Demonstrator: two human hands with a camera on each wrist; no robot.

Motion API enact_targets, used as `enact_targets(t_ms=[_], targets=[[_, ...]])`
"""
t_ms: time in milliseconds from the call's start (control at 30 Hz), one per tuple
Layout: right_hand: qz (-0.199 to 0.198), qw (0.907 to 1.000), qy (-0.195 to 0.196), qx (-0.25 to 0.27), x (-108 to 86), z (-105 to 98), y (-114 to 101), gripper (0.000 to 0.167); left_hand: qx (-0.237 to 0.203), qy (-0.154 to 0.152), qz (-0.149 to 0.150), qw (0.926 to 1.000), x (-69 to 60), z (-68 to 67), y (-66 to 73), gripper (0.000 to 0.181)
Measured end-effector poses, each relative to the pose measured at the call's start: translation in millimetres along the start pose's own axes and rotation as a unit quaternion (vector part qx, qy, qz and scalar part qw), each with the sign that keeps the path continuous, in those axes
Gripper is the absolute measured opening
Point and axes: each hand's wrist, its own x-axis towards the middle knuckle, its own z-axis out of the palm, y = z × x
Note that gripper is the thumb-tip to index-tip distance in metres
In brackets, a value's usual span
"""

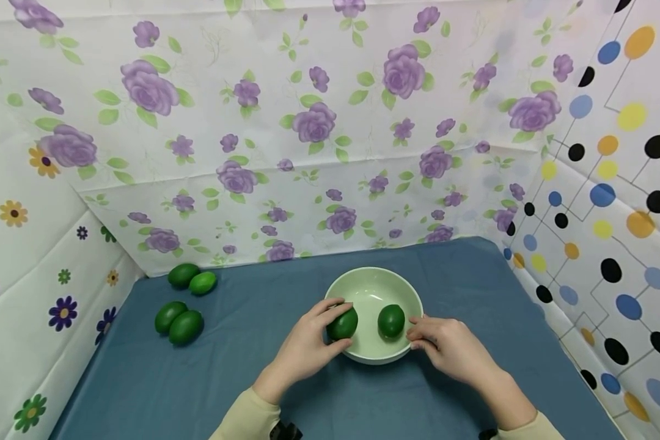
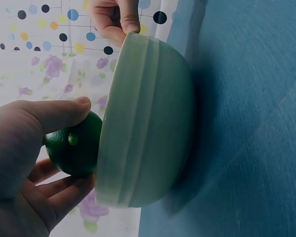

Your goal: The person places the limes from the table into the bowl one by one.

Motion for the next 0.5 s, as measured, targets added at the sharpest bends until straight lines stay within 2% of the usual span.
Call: enact_targets(t_ms=[267, 500], targets=[[0.007, 1.0, 0.0, 0.002, 0.1, -2.1, -0.2, 0.019, 0.004, -0.011, -0.023, 0.9997, 7.2, 3.4, 5.3, 0.064], [0.01, 0.9999, -0.003, 0.003, 0.0, -0.6, -0.8, 0.019, -0.001, -0.015, -0.031, 0.9994, 11.3, 7.5, 8.5, 0.064]])
